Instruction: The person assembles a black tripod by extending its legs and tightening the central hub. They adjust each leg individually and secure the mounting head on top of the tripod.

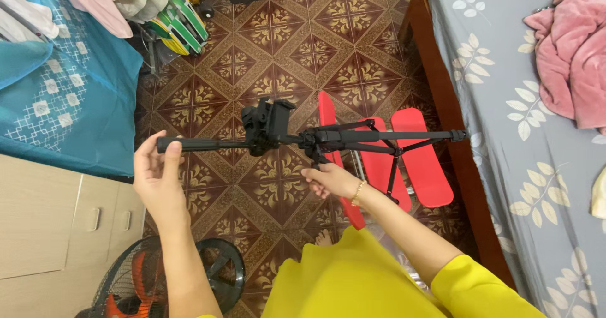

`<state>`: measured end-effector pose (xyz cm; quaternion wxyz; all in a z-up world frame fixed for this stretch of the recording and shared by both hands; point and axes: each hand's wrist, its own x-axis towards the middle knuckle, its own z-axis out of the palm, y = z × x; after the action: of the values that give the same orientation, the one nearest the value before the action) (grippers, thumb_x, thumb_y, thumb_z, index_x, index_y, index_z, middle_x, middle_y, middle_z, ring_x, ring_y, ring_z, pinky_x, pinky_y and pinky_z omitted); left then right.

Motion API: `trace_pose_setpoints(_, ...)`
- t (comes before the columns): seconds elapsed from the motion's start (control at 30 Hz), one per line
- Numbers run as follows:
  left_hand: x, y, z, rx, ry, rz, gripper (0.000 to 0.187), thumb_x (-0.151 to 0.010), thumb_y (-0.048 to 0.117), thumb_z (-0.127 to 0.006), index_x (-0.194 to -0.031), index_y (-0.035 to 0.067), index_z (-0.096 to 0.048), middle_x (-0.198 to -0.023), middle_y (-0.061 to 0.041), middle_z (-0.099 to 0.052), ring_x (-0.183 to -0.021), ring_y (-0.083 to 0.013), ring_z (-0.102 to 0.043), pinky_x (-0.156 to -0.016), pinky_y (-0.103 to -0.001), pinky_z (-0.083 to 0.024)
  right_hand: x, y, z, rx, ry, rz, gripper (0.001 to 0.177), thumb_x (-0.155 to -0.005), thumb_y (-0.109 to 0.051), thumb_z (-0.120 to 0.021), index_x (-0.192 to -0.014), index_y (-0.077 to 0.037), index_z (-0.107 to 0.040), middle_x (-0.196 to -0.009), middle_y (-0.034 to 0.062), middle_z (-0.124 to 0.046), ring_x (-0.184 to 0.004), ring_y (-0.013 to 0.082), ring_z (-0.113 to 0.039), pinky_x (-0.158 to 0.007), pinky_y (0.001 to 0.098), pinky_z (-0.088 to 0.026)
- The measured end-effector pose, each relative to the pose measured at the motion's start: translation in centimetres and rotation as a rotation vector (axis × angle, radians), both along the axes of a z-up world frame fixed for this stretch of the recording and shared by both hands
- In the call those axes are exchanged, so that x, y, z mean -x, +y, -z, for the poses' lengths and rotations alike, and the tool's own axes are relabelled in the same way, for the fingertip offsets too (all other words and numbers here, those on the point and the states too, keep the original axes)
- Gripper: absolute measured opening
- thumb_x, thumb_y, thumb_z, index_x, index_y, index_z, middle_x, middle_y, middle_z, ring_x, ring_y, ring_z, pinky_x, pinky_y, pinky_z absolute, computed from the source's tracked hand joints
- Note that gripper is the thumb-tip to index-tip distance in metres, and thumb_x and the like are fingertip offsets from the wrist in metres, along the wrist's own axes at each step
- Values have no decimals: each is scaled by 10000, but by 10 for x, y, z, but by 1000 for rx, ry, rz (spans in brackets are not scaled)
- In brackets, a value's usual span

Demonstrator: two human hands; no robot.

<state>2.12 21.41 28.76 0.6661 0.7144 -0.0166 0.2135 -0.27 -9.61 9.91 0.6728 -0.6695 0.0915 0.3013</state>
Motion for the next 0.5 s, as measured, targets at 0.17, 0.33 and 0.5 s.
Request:
trace_pose_setpoints(0.17, 0, -13, 3, -18, -34, -87, 313, -1113, 139, -658, -1392, 18, -583, -1146, -42, -682, -1024, -89, -637, -889, -233, -546, 7, -51, 11, 119, -66, -34, 448, -973, -496, -612, -862, -62, -627, -673, -2, -620, -615, 95, -607, -563, 267, -511)
trace_pose_setpoints(0.33, 7, -28, 0, 53, -34, -187, 343, -1124, 170, -636, -1433, 38, -567, -1147, -28, -666, -1045, -82, -649, -864, -245, -567, 7, -46, 50, 245, 53, -142, 524, -1006, -578, -530, -924, -82, -677, -708, -2, -612, -613, 92, -568, -576, 260, -499)
trace_pose_setpoints(0.5, 9, -25, -1, -36, 4, -268, 361, -1139, 220, -632, -1458, 64, -567, -1149, -14, -671, -1055, -81, -645, -854, -257, -562, -15, 11, 65, 294, 9, -309, 592, -1023, -577, -484, -933, -19, -661, -700, 27, -632, -599, 123, -593, -556, 291, -523)
